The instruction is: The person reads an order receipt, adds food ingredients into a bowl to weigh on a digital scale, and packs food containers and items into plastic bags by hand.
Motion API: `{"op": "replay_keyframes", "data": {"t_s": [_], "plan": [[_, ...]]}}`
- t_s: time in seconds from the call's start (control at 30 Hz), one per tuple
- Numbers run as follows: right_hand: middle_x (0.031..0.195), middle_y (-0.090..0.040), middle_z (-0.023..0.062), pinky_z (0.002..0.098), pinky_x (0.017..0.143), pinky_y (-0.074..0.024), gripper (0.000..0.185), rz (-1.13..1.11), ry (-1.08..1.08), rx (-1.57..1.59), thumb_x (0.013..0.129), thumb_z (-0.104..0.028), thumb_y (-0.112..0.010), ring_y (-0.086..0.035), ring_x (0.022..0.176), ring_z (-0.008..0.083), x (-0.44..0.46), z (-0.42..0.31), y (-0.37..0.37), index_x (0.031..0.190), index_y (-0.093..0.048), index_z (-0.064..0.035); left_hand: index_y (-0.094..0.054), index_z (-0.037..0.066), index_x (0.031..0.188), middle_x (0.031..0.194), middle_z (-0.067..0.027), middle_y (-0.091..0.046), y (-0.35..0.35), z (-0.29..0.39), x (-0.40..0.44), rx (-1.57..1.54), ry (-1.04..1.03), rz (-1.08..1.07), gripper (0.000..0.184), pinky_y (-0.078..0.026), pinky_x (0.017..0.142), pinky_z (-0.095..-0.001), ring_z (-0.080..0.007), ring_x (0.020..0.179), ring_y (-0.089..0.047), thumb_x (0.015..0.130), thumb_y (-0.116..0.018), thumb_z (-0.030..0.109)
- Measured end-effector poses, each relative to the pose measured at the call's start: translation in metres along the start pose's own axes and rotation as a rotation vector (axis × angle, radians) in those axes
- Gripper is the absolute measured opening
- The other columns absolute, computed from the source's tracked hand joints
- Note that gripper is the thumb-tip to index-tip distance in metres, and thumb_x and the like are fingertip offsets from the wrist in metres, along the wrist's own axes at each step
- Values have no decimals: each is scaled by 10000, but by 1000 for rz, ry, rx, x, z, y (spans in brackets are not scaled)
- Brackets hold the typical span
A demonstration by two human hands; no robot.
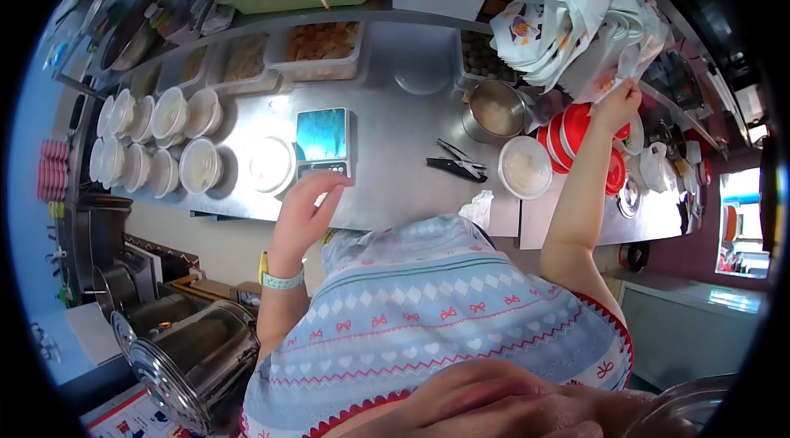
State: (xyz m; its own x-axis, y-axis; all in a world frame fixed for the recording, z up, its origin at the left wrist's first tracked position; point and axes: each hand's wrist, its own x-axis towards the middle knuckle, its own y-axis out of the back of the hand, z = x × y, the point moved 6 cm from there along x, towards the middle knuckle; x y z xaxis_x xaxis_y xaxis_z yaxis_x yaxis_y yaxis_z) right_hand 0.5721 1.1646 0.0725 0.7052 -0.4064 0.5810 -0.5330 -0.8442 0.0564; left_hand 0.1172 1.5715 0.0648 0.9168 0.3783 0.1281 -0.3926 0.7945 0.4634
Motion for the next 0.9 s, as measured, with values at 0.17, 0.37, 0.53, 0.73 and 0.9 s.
{"op": "replay_keyframes", "data": {"t_s": [0.17,0.37,0.53,0.73,0.9], "plan": [[1054,-624,155,356,792,-506,355,154,-58,-117,1001,-270,-444,-615,929,250,-55,7,62,1132,-543,45,-668,-2,986,964,-116,-663,-21,-1,-3,-35,-1,-74,136,-483,786,-310,-232,880,-621,908,-566,42],[880,-597,51,285,761,-486,497,-1469,-495,424,973,-428,-474,-576,839,138,-291,-95,25,1318,-531,-76,-435,43,1398,1418,-148,-464,-72,-5,14,14,-143,-203,542,-377,1057,-349,-270,1299,-453,896,-627,112],[1099,-650,64,249,842,-461,462,-2066,-841,142,952,-331,-569,-589,996,99,-342,-124,6,1291,-561,-17,-473,27,1347,1319,-186,-534,-104,-21,22,-158,-201,-304,533,-359,1047,-401,-350,1243,-464,867,-660,161],[1152,-639,56,251,896,-477,381,-1853,-1054,491,986,-205,-529,-596,997,95,-339,-104,-3,1301,-534,10,-636,-22,1088,1232,-127,-570,-103,-55,-2,75,-290,-313,257,-430,922,-333,-207,1110,-530,897,-658,149],[1061,-656,56,303,900,-461,335,-1534,-94,-110,929,-218,-585,-614,981,189,-332,-86,-30,1218,-580,-48,-612,23,754,738,6,-608,-102,-87,-8,-371,364,-294,226,-431,654,-239,-70,742,-528,874,-700,193]]}}
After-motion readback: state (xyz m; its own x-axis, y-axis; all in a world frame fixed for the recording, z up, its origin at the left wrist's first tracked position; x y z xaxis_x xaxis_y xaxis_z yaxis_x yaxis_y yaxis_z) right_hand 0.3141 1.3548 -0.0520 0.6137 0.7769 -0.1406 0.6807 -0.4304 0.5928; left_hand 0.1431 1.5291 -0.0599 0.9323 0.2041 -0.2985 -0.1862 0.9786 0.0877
